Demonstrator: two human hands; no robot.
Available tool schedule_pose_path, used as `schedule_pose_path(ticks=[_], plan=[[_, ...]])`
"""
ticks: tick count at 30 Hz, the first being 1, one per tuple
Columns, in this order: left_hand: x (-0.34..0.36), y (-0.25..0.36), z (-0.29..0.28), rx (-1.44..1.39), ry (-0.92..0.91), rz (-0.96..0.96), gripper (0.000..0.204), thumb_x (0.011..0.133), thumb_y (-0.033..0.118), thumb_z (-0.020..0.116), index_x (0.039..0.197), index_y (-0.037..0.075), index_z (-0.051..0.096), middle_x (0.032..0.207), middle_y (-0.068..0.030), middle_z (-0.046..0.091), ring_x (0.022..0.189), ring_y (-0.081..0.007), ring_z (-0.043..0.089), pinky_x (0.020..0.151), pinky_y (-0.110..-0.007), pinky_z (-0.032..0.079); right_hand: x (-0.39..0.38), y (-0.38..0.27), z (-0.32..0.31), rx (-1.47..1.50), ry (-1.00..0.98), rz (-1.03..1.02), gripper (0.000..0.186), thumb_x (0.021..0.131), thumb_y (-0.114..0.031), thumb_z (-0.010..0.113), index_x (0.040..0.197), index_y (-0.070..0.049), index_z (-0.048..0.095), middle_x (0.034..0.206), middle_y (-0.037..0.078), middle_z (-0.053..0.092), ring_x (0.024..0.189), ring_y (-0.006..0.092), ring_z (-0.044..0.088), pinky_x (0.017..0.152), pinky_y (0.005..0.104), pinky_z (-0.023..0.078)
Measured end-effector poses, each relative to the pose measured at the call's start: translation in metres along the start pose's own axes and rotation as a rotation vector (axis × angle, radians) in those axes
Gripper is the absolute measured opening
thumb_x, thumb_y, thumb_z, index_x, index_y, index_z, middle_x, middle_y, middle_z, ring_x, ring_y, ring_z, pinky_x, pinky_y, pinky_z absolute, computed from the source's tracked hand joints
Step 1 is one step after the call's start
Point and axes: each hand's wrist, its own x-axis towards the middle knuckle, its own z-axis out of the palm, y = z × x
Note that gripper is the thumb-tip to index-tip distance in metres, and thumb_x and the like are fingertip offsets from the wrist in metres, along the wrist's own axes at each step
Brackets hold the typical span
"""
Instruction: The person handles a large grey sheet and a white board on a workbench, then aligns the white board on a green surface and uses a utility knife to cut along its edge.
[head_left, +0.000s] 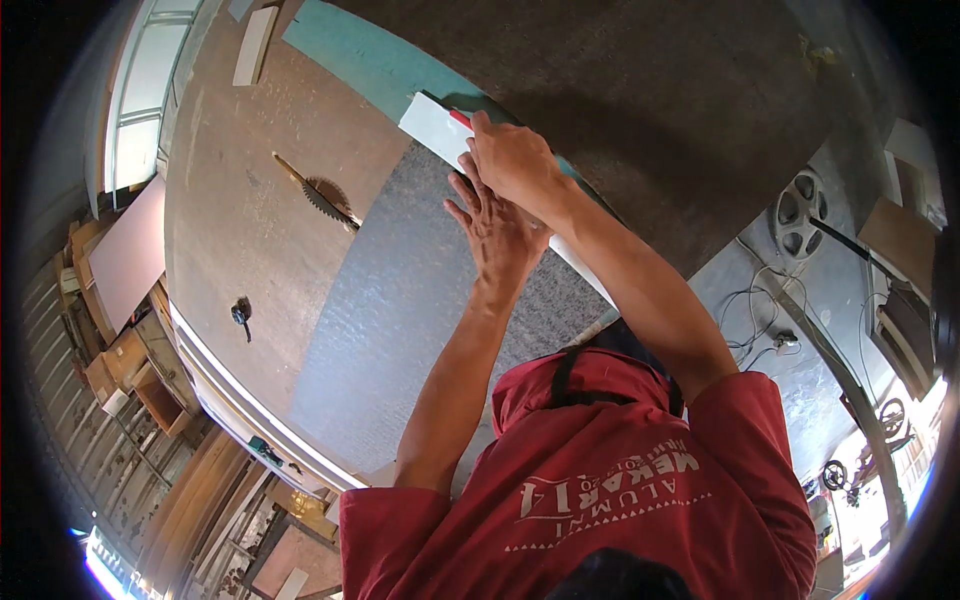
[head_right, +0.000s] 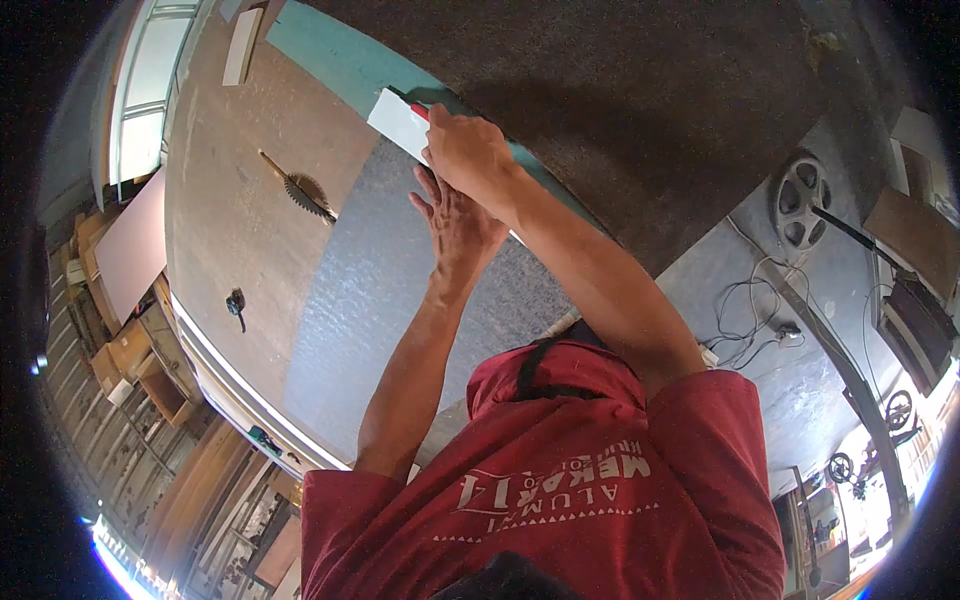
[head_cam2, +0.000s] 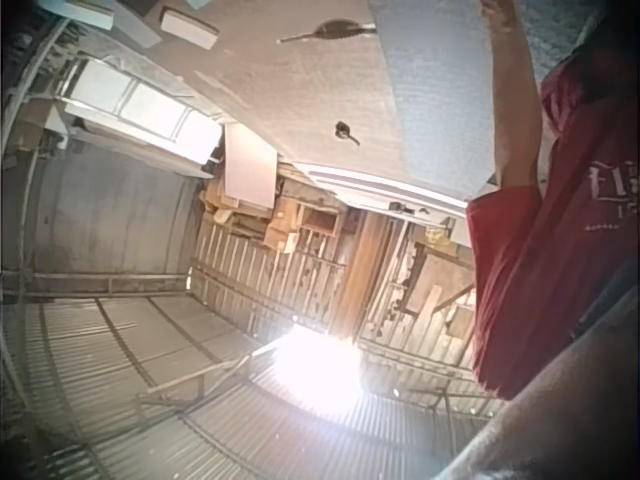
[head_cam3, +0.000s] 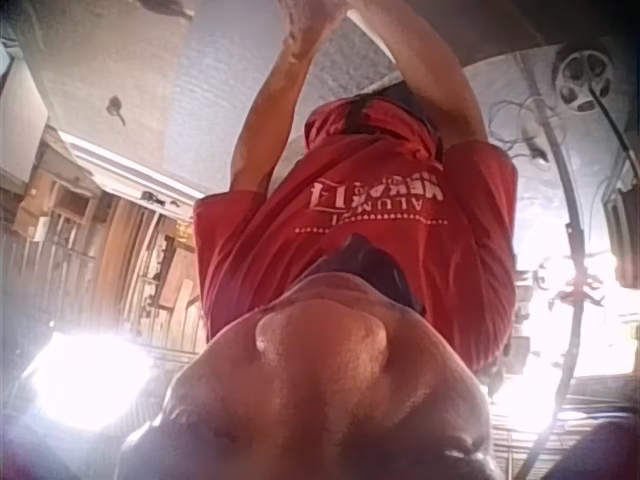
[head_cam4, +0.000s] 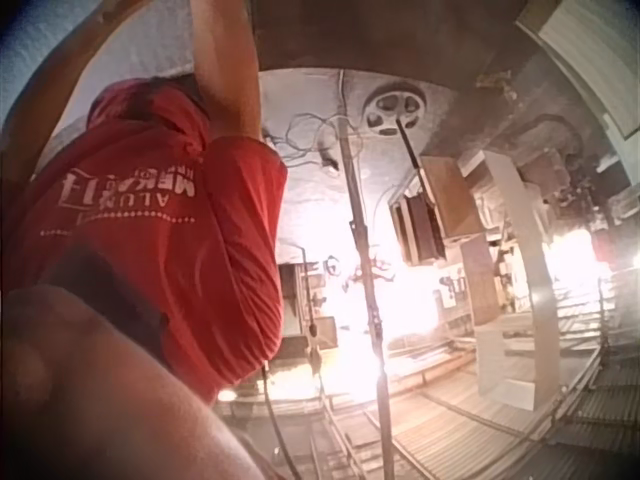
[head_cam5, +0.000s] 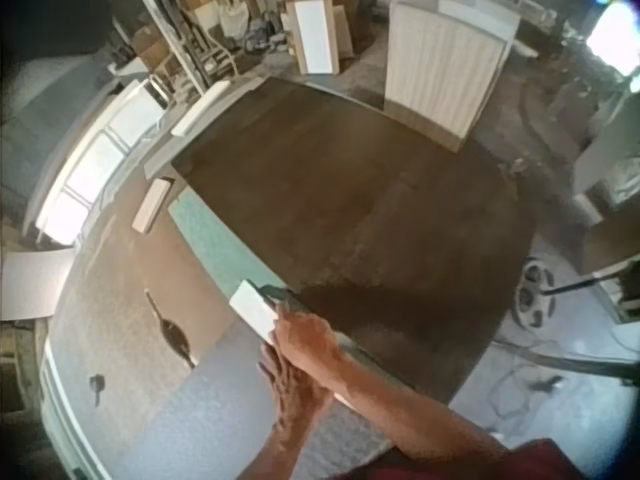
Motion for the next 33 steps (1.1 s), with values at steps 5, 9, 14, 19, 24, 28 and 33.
schedule_pose_path(ticks=[5,9,14,19,24,28,33], plan=[[0.004,0.012,-0.01,0.016,-0.096,-0.065,0.112,0.081,0.051,0.07,0.161,0.001,0.009,0.164,-0.0326,0.005,0.149,-0.0584,0.005,0.113,-0.076,0.01,-0.016,0.011,-0.003,0.033,-0.014,0.028,0.027,0.101,-0.025,0.054,0.103,0.002,0.051,0.074,0.024,0.069,0.069,0.0404,0.071,0.06,0.0488,0.058],[0.001,0.007,-0.004,0.028,-0.065,-0.068,0.113,0.08,0.05,0.072,0.158,-0.004,0.012,0.163,-0.0333,0.008,0.149,-0.0586,0.007,0.113,-0.076,0.011,-0.052,0.021,-0.009,0.007,-0.059,0.074,0.024,0.098,-0.021,0.056,0.104,0.002,0.051,0.075,0.025,0.069,0.072,0.0414,0.072,0.061,0.0497,0.058],[0.0,0.004,-0.002,0.065,0.003,-0.011,0.115,0.077,0.045,0.078,0.155,-0.011,0.015,0.163,-0.0341,0.008,0.148,-0.0591,0.008,0.113,-0.075,0.014,-0.099,0.032,-0.026,0.003,-0.143,0.139,0.023,0.098,-0.019,0.056,0.106,0.002,0.05,0.075,0.024,0.069,0.071,0.0424,0.071,0.06,0.0508,0.057],[0.002,0.018,-0.015,0.071,-0.076,-0.068,0.13,0.068,0.048,0.089,0.155,-0.011,0.012,0.163,-0.0343,0.007,0.148,-0.0593,0.009,0.112,-0.077,0.013,-0.153,0.049,-0.035,0.001,-0.137,0.154,0.021,0.099,-0.02,0.055,0.105,-0.001,0.048,0.073,0.022,0.068,0.067,0.0416,0.07,0.057,0.0528,0.055],[0.005,0.022,-0.016,0.081,-0.119,-0.092,0.135,0.067,0.048,0.09,0.155,-0.011,0.008,0.162,-0.0359,0.004,0.149,-0.0586,0.005,0.112,-0.077,0.013,-0.2,0.057,-0.046,-0.039,-0.175,0.229,0.023,0.1,-0.022,0.055,0.106,-0.002,0.047,0.071,0.021,0.068,0.065,0.0409,0.069,0.056,0.0525,0.054],[0.006,0.02,-0.013,0.124,-0.152,-0.104,0.138,0.068,0.053,0.089,0.155,-0.012,0.004,0.163,-0.0358,0.002,0.149,-0.0575,0.003,0.112,-0.077,0.012,-0.228,0.061,-0.054,-0.073,-0.222,0.287,0.022,0.101,-0.022,0.056,0.108,-0.003,0.047,0.072,0.02,0.068,0.064,0.0409,0.068,0.056,0.0522,0.054],[0.009,0.02,-0.012,0.152,-0.19,-0.115,0.14,0.068,0.056,0.087,0.155,-0.012,0.002,0.163,-0.0355,0.0,0.15,-0.057,0.001,0.112,-0.077,0.012,-0.263,0.069,-0.064,-0.091,-0.287,0.348,0.022,0.101,-0.022,0.055,0.11,-0.003,0.047,0.077,0.02,0.068,0.068,0.0403,0.069,0.058,0.0511,0.055]])
